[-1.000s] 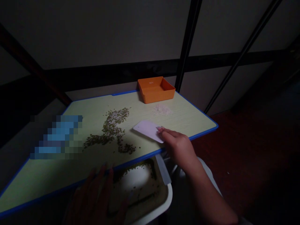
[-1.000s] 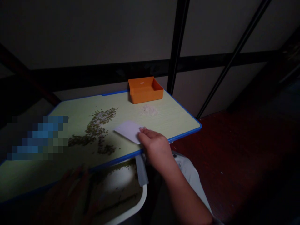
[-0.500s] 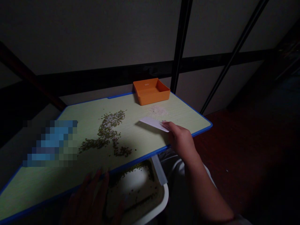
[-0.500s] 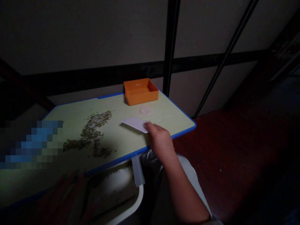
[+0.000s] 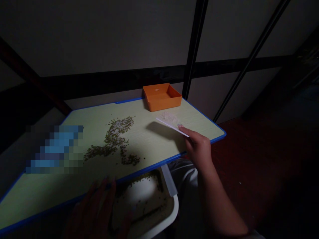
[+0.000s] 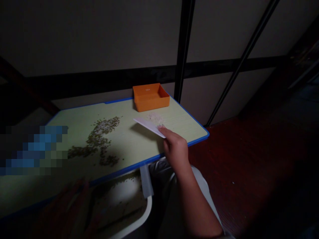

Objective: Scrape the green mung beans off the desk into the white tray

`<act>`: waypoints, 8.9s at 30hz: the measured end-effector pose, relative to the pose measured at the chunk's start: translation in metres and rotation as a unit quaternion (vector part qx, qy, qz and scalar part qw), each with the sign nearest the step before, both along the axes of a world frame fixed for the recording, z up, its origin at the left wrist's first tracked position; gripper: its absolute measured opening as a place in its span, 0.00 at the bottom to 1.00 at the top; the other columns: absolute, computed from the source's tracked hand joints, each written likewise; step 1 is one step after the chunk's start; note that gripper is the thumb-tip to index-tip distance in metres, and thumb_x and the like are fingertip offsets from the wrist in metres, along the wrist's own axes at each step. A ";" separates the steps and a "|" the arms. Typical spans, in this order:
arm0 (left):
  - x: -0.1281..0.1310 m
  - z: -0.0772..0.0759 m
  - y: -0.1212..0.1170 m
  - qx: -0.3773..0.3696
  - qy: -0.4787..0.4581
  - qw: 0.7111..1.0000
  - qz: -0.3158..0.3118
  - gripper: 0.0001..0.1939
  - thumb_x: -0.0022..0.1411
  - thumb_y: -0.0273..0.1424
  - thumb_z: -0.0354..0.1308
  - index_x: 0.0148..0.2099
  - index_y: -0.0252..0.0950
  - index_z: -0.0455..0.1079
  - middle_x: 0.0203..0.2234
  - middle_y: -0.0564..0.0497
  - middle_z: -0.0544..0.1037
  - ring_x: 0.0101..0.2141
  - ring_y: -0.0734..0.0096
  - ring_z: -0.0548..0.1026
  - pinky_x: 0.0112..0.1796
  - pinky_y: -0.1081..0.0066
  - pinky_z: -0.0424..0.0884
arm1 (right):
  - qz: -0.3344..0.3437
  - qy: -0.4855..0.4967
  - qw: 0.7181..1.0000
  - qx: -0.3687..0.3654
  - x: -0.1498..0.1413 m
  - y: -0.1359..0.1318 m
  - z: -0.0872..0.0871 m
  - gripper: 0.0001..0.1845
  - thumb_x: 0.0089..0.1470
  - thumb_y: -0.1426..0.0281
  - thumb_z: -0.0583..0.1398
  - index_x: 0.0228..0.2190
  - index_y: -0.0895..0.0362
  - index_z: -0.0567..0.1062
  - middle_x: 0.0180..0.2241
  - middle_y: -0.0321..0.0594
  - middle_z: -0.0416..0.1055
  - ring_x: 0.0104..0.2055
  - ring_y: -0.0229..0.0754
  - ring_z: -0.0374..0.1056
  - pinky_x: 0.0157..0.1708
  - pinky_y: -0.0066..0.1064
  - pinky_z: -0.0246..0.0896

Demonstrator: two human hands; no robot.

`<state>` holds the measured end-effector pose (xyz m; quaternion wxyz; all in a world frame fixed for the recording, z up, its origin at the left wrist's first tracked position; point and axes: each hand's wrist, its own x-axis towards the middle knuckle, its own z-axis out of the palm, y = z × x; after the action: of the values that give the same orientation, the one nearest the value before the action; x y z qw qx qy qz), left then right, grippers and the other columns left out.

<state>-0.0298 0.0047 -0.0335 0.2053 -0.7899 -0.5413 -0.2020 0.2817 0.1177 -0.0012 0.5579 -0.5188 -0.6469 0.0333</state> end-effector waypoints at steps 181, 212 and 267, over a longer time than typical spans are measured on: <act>0.021 0.014 -0.015 -0.034 0.027 0.998 0.055 0.36 0.65 0.42 0.48 0.70 0.32 0.48 0.62 0.34 0.66 0.62 0.43 0.62 0.56 0.45 0.63 | 0.182 0.251 0.933 -0.183 -0.034 -0.031 0.014 0.09 0.58 0.62 0.63 0.31 0.54 0.78 0.27 0.35 0.71 0.29 0.38 0.65 0.27 0.29 0.58; 0.013 0.011 -0.016 -0.057 0.053 0.995 0.062 0.39 0.63 0.45 0.51 0.70 0.32 0.48 0.64 0.33 0.64 0.64 0.41 0.61 0.56 0.45 0.64 | 0.103 0.236 0.953 -0.158 -0.022 -0.029 0.011 0.10 0.58 0.61 0.63 0.38 0.54 0.79 0.28 0.37 0.73 0.30 0.41 0.66 0.28 0.33 0.61; 0.022 0.016 -0.015 -0.040 0.023 0.997 0.058 0.34 0.65 0.43 0.47 0.67 0.31 0.52 0.61 0.33 0.66 0.62 0.41 0.63 0.55 0.43 0.64 | 0.134 0.274 0.935 -0.184 -0.025 -0.035 0.015 0.09 0.56 0.62 0.65 0.35 0.53 0.82 0.27 0.36 0.74 0.28 0.38 0.66 0.25 0.29 0.58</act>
<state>-0.0078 -0.0107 -0.0175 0.1973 -0.7691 -0.5892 -0.1499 0.2571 0.0831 0.0141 0.5990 -0.4916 -0.5149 0.3666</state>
